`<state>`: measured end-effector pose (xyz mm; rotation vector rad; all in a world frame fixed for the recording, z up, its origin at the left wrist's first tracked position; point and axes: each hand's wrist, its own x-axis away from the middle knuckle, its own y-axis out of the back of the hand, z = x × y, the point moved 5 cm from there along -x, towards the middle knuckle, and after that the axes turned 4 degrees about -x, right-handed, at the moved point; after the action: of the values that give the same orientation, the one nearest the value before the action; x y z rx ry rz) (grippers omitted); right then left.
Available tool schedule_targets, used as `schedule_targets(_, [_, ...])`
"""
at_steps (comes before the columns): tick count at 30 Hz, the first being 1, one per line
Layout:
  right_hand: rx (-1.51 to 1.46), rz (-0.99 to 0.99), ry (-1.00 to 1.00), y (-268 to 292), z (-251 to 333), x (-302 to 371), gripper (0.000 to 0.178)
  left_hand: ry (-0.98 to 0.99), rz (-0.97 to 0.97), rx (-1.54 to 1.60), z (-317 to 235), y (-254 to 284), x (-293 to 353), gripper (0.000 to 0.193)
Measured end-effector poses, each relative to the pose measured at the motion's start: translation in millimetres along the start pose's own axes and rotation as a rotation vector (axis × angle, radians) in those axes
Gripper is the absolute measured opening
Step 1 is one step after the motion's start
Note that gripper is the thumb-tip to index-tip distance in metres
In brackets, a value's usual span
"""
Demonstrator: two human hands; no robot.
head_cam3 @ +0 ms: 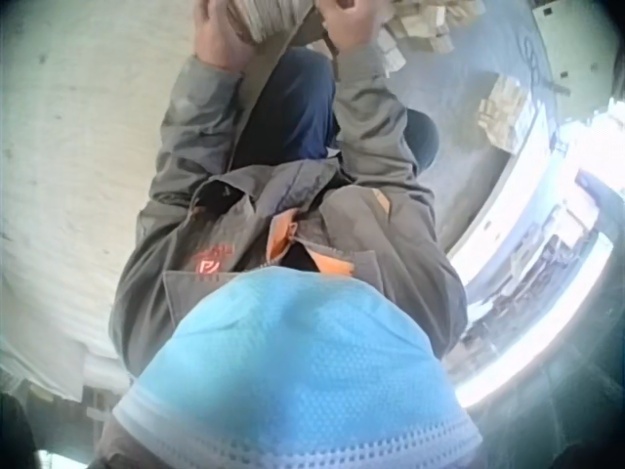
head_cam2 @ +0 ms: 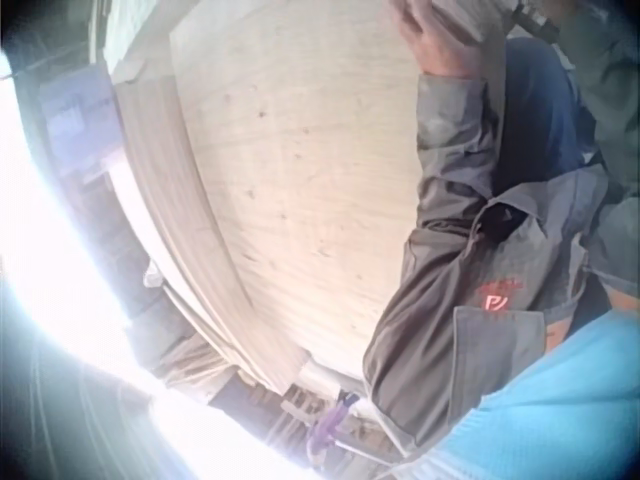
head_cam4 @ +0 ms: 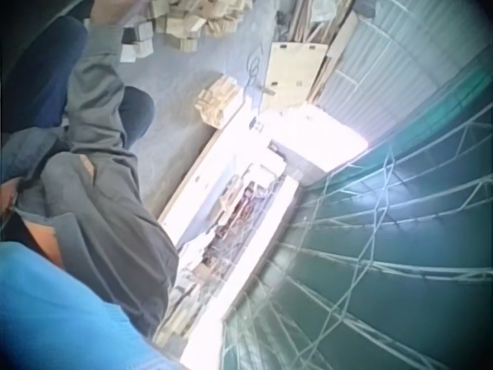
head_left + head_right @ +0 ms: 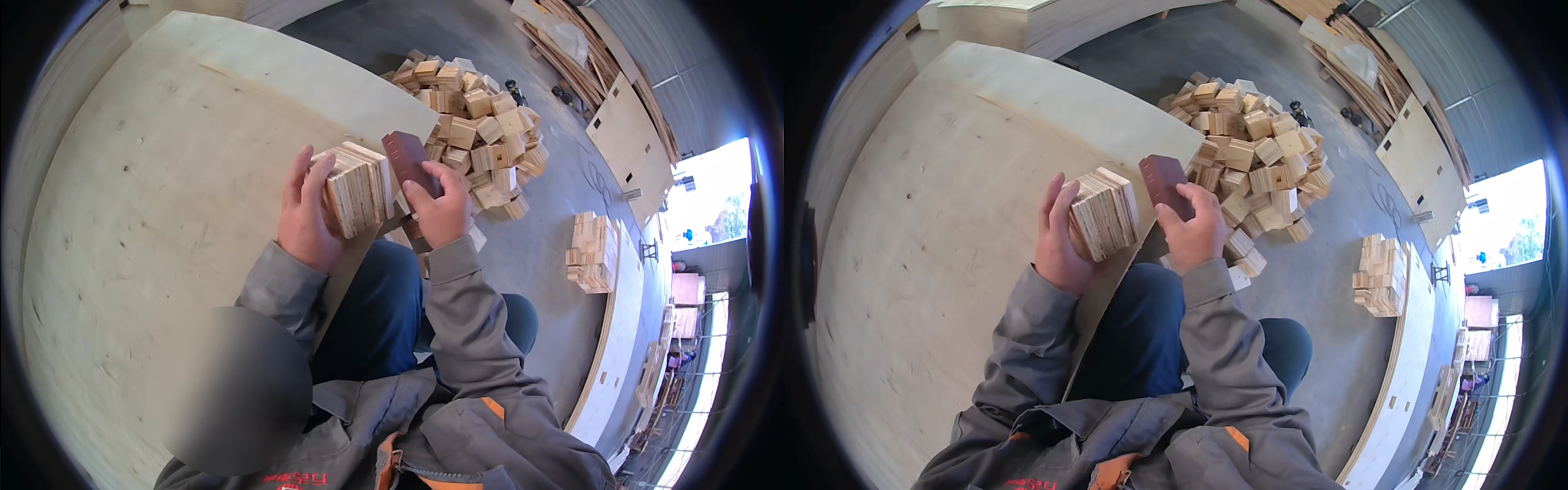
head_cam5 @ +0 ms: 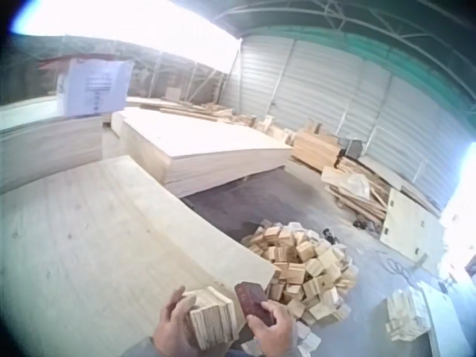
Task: The person sits on the floor and sands small wooden blocks using a sanding block. They pick up blocks from a pile, sand them, and place them back down.
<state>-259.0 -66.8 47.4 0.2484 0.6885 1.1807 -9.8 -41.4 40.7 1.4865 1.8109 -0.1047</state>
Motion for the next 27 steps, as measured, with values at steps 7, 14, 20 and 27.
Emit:
schedule_targets(7, [0.072,-0.007,0.124,-7,-10,-6,0.052,-0.065,0.138,0.161,-1,6,5,0.109])
schedule_targets(14, [0.116,0.023,0.133,-25,-13,-13,0.055,0.182,0.101,0.481,10,-1,10,0.123])
schedule_targets(20, [0.002,0.099,0.150,-38,-10,-27,0.059,0.313,0.158,0.641,4,-6,7,0.132])
schedule_targets(27, [-0.526,0.263,-0.122,4,7,0,0.075,0.341,0.103,0.773,6,-10,8,0.134])
